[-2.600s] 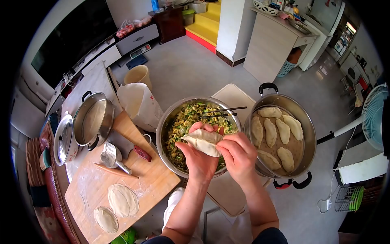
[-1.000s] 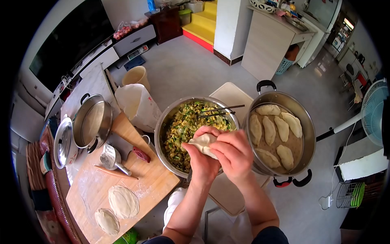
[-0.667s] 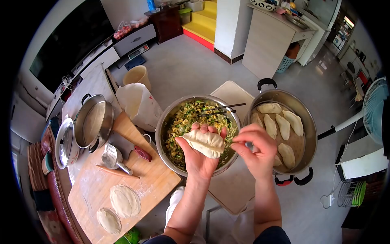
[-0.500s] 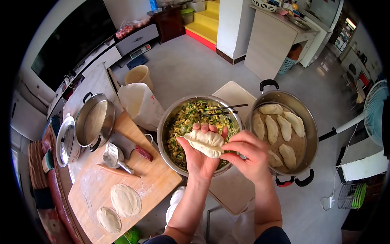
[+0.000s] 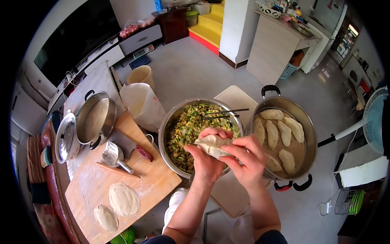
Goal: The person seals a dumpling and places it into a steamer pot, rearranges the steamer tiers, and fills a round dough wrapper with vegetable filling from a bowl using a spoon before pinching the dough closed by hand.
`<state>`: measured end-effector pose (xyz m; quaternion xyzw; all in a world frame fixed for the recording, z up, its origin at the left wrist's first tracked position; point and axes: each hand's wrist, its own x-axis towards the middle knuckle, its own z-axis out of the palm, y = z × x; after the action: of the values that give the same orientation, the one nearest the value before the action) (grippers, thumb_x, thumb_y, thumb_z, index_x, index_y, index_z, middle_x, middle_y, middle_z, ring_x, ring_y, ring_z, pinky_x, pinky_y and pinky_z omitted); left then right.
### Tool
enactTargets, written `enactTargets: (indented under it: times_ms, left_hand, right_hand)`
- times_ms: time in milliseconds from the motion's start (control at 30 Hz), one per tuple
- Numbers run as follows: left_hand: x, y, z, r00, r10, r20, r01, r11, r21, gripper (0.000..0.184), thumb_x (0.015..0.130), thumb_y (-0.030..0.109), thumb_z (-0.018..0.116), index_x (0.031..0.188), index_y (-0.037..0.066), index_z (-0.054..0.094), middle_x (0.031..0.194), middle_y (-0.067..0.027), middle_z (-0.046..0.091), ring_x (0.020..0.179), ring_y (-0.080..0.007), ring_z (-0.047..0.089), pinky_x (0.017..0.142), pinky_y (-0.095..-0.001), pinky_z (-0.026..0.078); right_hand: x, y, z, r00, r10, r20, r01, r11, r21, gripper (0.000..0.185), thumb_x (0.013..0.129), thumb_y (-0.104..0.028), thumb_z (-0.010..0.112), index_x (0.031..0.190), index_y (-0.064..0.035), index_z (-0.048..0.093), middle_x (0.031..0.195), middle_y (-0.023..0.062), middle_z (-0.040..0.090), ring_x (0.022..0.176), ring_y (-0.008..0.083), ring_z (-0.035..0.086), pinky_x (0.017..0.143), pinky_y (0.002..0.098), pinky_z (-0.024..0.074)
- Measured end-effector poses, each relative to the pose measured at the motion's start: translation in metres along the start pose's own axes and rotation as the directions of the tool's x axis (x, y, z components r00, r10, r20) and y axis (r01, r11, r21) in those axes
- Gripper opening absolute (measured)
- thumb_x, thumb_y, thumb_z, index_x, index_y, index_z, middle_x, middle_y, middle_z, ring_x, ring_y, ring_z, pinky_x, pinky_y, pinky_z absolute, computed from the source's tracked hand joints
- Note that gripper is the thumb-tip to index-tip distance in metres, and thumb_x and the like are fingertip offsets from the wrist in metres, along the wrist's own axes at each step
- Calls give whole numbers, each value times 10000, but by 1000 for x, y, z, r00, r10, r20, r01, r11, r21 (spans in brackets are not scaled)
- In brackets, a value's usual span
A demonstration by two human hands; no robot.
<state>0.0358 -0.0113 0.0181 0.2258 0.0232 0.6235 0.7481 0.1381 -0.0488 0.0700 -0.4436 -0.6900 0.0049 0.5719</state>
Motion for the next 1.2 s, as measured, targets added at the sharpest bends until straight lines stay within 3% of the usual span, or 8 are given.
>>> enactTargets:
  times_ms: [133,333,467,667,900,1033,1133,1200]
  left_hand:
    - [-7,-10,3,999,-50,3,49,998,33,797,836,784,386,1177,75,512,1088,-113,559,1116,-270,534,1031,-421,421]
    - [-11,-11,5,992,-126,-15,126,982,142,834,827,799,370,1240,82,471,1162,-100,537,1137,-237,525,1021,-399,425]
    - [-14,-10,5,983,-173,-58,180,972,150,845,828,807,342,1266,92,448,1214,-82,508,1162,-215,505,1027,-384,416]
    - [-13,-17,-3,982,-183,-45,189,961,204,907,800,834,351,1284,72,442,1238,-89,519,1181,-212,508,1030,-387,420]
    - [-15,-18,-7,955,-277,-106,294,931,215,1011,780,859,329,1366,38,395,1312,-112,496,1227,-227,487,1059,-383,403]
    - [-16,-17,-8,948,-294,-122,316,820,477,1067,762,874,305,1393,18,393,1354,-119,480,1268,-215,458,1050,-367,425]
    - [-11,-26,-16,950,-313,-16,299,888,350,1005,815,834,291,1409,29,377,1384,-121,460,1278,-235,459,1067,-372,415]
    - [-9,-26,-1,945,-311,-105,325,931,168,942,825,812,344,1390,59,384,1377,-131,463,1288,-268,459,1083,-401,399]
  right_hand:
    - [-3,1,11,996,-22,-88,15,997,-76,259,613,-33,832,848,-19,725,855,58,607,743,211,567,613,311,470]
    - [-9,7,8,996,37,-76,-44,995,-88,256,679,21,773,928,-19,727,867,66,616,756,219,580,643,318,491]
    - [4,-2,5,974,220,-54,-213,971,104,228,685,19,769,905,-11,715,899,64,623,776,217,587,628,312,476]
    - [-7,12,8,996,56,-69,-61,996,-71,216,690,23,762,898,-14,716,906,66,628,782,224,592,649,328,480]
    - [4,9,1,983,185,0,-185,982,-32,201,687,6,747,885,-18,723,868,54,642,828,233,590,699,345,485]
    - [-3,18,8,997,66,-40,-73,981,-178,162,660,-3,740,805,-75,725,870,15,660,798,222,580,669,356,471]
    - [-9,27,8,994,99,-47,-105,979,-175,100,679,-56,747,762,-97,710,856,-21,652,802,208,561,689,358,458]
    - [-9,28,-4,989,147,22,-143,980,-141,423,729,-185,795,1117,-84,662,1062,62,644,987,286,583,837,384,482]
